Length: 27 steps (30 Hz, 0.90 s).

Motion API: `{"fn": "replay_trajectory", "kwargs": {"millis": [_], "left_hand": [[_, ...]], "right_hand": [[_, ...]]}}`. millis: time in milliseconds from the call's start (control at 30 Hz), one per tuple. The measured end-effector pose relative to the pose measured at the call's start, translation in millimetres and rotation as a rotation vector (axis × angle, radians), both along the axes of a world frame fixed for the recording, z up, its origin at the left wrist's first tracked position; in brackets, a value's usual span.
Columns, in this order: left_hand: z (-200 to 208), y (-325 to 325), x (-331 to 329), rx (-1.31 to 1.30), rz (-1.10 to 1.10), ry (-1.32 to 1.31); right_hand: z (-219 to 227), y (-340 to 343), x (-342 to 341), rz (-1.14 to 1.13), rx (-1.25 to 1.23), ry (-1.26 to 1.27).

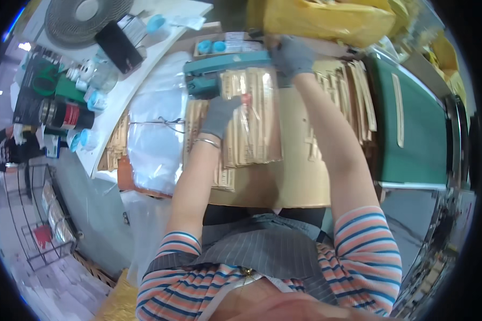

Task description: Packing and sealing bundles of wooden sticks into plastic bags using a heat sealer in a factory setting.

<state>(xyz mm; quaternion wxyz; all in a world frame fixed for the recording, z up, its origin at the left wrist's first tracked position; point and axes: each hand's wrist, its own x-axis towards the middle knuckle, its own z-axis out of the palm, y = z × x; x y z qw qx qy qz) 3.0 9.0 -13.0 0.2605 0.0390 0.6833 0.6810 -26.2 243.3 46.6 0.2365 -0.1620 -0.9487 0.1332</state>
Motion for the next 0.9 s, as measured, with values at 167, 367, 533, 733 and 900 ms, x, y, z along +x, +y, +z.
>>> {"fn": "replay_trajectory", "kwargs": {"millis": [167,367,533,733,900], "left_hand": [[16.7,-11.6,1.7,-0.020,0.032,-0.092],[60.7,3.3,50.1,-0.619,0.225,0.863],[21.0,121.7,96.7,-0.631,-0.176,0.630],[-25.9,188.7,103.1,-0.590,0.112,0.813],[-9.4,196.5,117.7,-0.358,0.065,0.592]], "right_hand": [[12.1,-9.7,25.8,0.042,-0.184,-0.078],[-1.3,121.3,121.3,-0.154,0.051,-0.162],[-29.4,113.4,160.9,-0.481,-0.341,-0.498],[-37.1,139.3,183.9,-0.478,-0.845,-0.359],[-30.3,83.2,182.8,-0.295,-0.406,-0.343]]}}
